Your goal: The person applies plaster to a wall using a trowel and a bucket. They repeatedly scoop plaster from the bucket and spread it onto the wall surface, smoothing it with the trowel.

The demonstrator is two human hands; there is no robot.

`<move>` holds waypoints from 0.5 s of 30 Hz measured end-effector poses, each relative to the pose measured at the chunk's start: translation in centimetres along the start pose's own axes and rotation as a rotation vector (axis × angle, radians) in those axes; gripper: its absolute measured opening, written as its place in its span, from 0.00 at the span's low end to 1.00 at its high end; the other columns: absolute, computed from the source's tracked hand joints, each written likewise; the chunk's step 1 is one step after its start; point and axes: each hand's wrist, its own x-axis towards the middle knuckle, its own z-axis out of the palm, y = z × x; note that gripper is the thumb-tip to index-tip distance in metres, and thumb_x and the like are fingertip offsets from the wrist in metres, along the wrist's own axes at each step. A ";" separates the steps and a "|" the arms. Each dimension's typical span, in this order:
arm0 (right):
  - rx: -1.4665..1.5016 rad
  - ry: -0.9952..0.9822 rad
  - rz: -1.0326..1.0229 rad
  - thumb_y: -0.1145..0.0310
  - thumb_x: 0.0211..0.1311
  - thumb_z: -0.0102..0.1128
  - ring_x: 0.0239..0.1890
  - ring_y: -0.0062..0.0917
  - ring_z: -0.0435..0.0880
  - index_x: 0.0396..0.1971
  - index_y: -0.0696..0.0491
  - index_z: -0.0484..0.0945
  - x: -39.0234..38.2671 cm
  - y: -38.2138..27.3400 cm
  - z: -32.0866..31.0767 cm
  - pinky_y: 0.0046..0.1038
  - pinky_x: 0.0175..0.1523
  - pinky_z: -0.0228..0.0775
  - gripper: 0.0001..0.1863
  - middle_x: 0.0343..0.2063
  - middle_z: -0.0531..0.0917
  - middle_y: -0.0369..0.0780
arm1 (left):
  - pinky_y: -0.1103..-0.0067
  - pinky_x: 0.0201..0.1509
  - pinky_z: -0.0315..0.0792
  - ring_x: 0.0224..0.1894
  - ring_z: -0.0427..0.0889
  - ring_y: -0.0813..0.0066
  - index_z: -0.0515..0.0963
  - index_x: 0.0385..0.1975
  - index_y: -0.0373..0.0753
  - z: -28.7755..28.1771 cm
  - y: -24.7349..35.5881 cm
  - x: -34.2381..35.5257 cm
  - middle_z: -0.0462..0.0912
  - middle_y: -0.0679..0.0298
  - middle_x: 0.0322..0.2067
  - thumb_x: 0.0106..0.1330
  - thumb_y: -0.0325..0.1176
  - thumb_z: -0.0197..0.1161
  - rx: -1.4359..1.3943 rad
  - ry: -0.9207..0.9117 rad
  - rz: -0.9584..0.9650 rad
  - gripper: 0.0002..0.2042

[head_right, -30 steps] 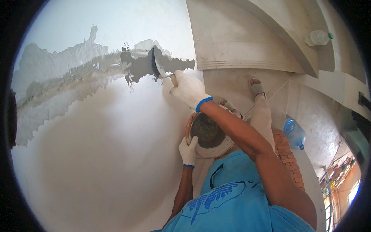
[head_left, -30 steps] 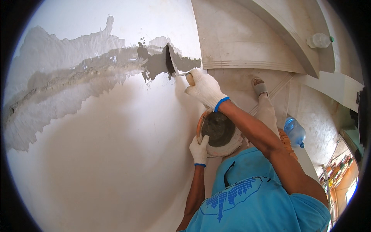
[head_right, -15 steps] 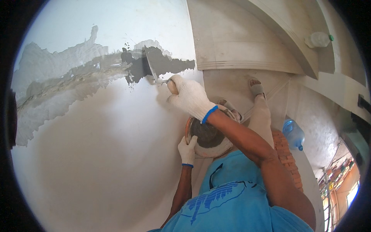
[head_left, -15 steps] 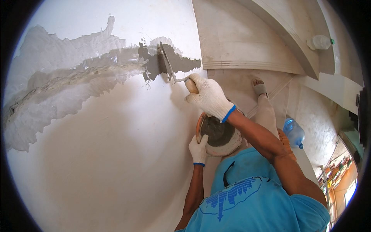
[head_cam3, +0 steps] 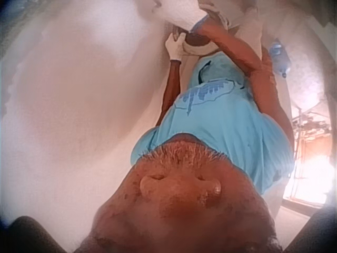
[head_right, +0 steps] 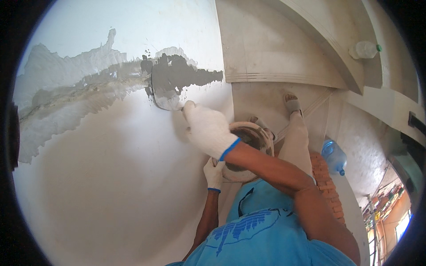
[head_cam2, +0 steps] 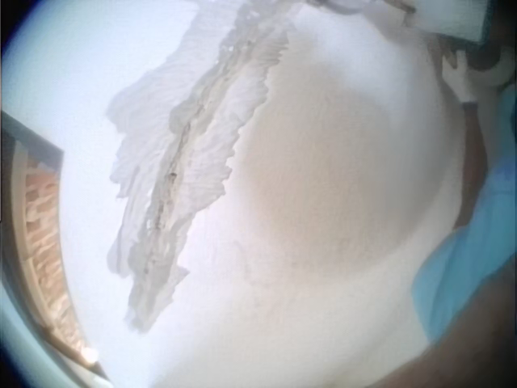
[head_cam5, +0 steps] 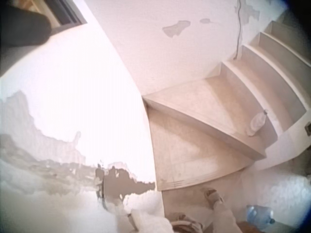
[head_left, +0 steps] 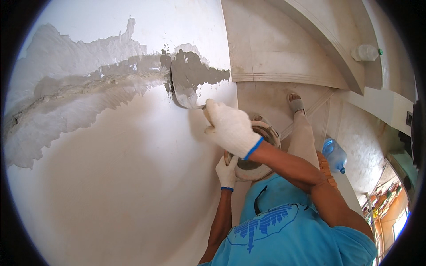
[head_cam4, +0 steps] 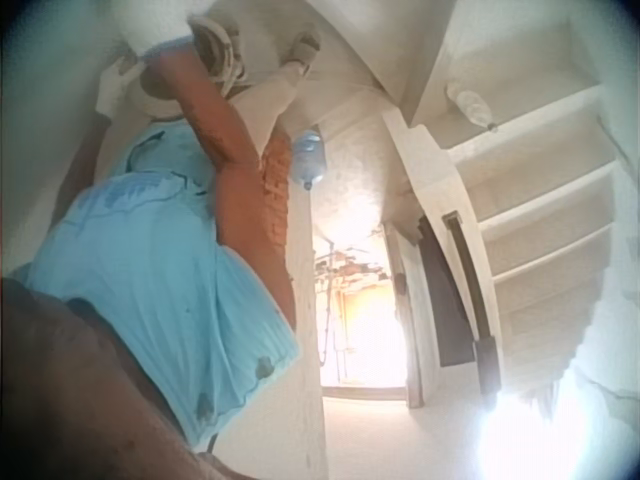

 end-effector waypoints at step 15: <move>0.046 -0.024 -0.012 0.63 0.56 0.69 0.44 0.52 0.88 0.53 0.54 0.75 0.4 -1.0 -0.4 0.50 0.48 0.80 0.25 0.43 0.86 0.51 | 0.79 0.41 0.72 0.34 0.74 0.82 0.84 0.39 0.30 -0.1 0.7 -0.4 0.81 0.70 0.30 0.71 0.35 0.72 0.002 0.011 -0.025 0.12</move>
